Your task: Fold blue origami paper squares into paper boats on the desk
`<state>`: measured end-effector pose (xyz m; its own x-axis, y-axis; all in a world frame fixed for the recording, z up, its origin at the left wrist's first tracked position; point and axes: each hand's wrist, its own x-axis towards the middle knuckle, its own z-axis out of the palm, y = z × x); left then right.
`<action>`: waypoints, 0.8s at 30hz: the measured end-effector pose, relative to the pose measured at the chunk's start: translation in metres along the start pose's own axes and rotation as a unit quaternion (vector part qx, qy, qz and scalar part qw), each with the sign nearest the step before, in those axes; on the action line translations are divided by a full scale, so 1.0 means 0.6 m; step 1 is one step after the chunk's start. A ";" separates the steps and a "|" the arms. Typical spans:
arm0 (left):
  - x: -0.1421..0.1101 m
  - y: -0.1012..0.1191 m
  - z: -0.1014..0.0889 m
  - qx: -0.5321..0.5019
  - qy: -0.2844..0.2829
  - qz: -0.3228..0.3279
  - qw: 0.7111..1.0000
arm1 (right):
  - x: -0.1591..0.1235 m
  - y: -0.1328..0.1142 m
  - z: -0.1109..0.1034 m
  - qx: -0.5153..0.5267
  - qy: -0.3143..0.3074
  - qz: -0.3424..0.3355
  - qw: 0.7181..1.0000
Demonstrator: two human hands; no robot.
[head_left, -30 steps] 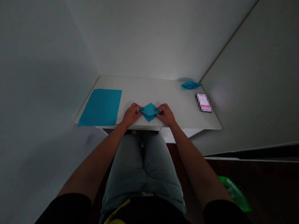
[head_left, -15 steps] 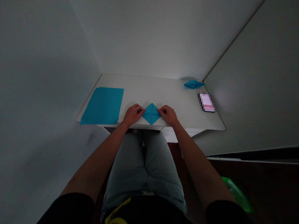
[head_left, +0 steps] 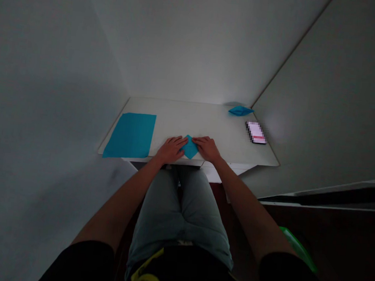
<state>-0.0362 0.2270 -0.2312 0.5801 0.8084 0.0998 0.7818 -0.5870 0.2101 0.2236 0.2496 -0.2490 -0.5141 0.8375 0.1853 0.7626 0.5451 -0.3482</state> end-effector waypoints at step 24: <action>0.030 -0.010 0.004 -0.169 0.119 -0.165 0.964 | -0.015 0.046 0.002 0.204 0.076 0.107 0.970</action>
<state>-0.0300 0.2452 -0.2329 0.2109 0.9597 0.1856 0.7725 -0.2800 0.5699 0.2491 0.2572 -0.2613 -0.2733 0.9428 0.1907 0.6109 0.3233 -0.7227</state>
